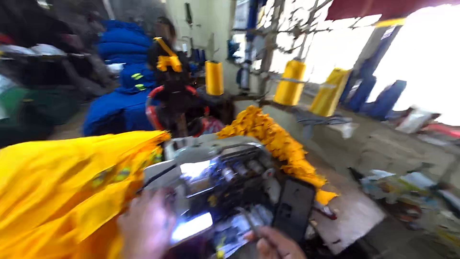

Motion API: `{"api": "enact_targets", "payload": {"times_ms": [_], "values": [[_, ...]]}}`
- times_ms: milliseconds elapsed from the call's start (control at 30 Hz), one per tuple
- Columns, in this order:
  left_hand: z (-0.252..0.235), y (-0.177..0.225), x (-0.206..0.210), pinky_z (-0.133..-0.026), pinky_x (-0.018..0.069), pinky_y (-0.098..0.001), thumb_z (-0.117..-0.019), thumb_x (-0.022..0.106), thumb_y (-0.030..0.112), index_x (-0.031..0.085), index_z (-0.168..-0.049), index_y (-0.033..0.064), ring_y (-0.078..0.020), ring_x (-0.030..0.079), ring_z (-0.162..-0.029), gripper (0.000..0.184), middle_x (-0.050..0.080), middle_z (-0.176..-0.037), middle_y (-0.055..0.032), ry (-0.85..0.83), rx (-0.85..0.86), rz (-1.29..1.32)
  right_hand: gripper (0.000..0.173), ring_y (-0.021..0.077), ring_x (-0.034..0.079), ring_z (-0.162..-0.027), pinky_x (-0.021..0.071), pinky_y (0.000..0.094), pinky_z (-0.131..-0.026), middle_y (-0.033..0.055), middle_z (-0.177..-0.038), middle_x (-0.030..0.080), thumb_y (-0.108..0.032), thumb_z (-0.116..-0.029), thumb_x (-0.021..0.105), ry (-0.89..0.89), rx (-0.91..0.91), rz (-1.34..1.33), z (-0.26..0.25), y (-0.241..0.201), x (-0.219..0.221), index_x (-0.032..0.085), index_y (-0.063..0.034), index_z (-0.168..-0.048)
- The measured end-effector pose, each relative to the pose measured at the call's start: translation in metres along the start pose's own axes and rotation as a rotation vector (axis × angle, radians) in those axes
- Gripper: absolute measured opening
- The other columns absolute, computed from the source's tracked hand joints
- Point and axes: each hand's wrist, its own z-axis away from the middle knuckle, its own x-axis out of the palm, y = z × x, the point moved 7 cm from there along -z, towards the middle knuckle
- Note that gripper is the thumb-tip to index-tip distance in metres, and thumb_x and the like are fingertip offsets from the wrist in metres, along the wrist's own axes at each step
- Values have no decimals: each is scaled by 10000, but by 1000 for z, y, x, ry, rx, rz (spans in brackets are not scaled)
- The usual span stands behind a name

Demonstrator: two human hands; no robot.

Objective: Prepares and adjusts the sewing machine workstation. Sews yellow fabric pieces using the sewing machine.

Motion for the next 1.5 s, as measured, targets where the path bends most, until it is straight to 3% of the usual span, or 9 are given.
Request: {"api": "enact_targets", "payload": {"times_ms": [100, 200, 300, 400, 467, 867, 1067, 1233, 1500], "values": [[0, -1, 0, -948, 419, -724, -1014, 586, 180, 733, -1173, 139, -461, 591, -1188, 220, 679, -1191, -188, 23, -61, -31, 217, 90, 661, -719, 582, 277, -664, 70, -906, 712, -87, -1035, 543, -7, 10, 309, -12, 2, 2, 695, 35, -1132], [0, -1, 1, -920, 455, -649, -1019, 579, 199, 735, -1154, 172, -397, 615, -1145, 208, 694, -1130, -132, 32, -64, -62, 291, 200, 713, -859, 603, 399, -784, 123, -1018, 733, -159, -1054, 528, -25, -22, 589, -23, 4, 10, 697, 3, -1226], [0, -1, 1, -883, 473, -602, -1025, 573, 211, 736, -1129, 189, -354, 626, -1108, 195, 698, -1085, -92, 42, -57, -90, 358, 215, 741, -885, 613, 442, -743, 85, -1069, 760, -309, -1076, 515, 14, -82, 744, -31, 11, 17, 717, -106, -1291], [0, -1, 2, -860, 471, -584, -1022, 572, 205, 736, -1107, 194, -338, 625, -1077, 185, 688, -1048, -75, 54, -46, -112, 321, 223, 724, -763, 600, 430, -638, 87, -951, 748, -280, -1059, 517, 79, -86, 838, -38, 14, 21, 745, -81, -1164], [0, -2, 2, -858, 468, -589, -1024, 571, 209, 733, -1100, 197, -332, 625, -1070, 179, 683, -1040, -67, 60, -38, -119, 311, 252, 721, -757, 592, 455, -620, 98, -954, 738, -252, -1040, 521, 65, -50, 892, -41, 18, 22, 755, -69, -1130], [-1, -2, 2, -815, 464, -569, -1024, 570, 206, 716, -1065, 174, -314, 622, -1008, 155, 657, -994, -59, 73, -30, -106, 380, 185, 672, -598, 528, 388, -450, 11, -794, 689, -393, -1011, 493, 136, -242, 1021, -60, 37, 37, 808, -197, -1093], [-1, -2, 2, -800, 458, -555, -1018, 576, 203, 715, -1045, 180, -290, 621, -982, 144, 649, -972, -44, 79, -32, -102, 350, 170, 662, -590, 506, 377, -439, -4, -774, 683, -354, -1018, 490, 127, -268, 979, -58, 33, 34, 812, -221, -1052], [-1, -1, 2, -816, 458, -565, -1021, 589, 200, 717, -1063, 178, -300, 620, -1006, 137, 656, -992, -50, 69, -38, -99, 337, 162, 678, -655, 523, 371, -494, 13, -843, 716, -345, -1046, 509, 113, -200, 872, -43, 21, 20, 801, -195, -1121], [-1, -7, 0, -809, 469, -556, -1006, 602, 219, 729, -1060, 177, -279, 623, -970, 145, 650, -980, -45, 126, -24, -4, 336, 120, 681, -711, 555, 329, -573, 13, -881, 733, -347, -1054, 525, 159, -203, 771, -37, 16, 6, 801, -165, -1114]]}}
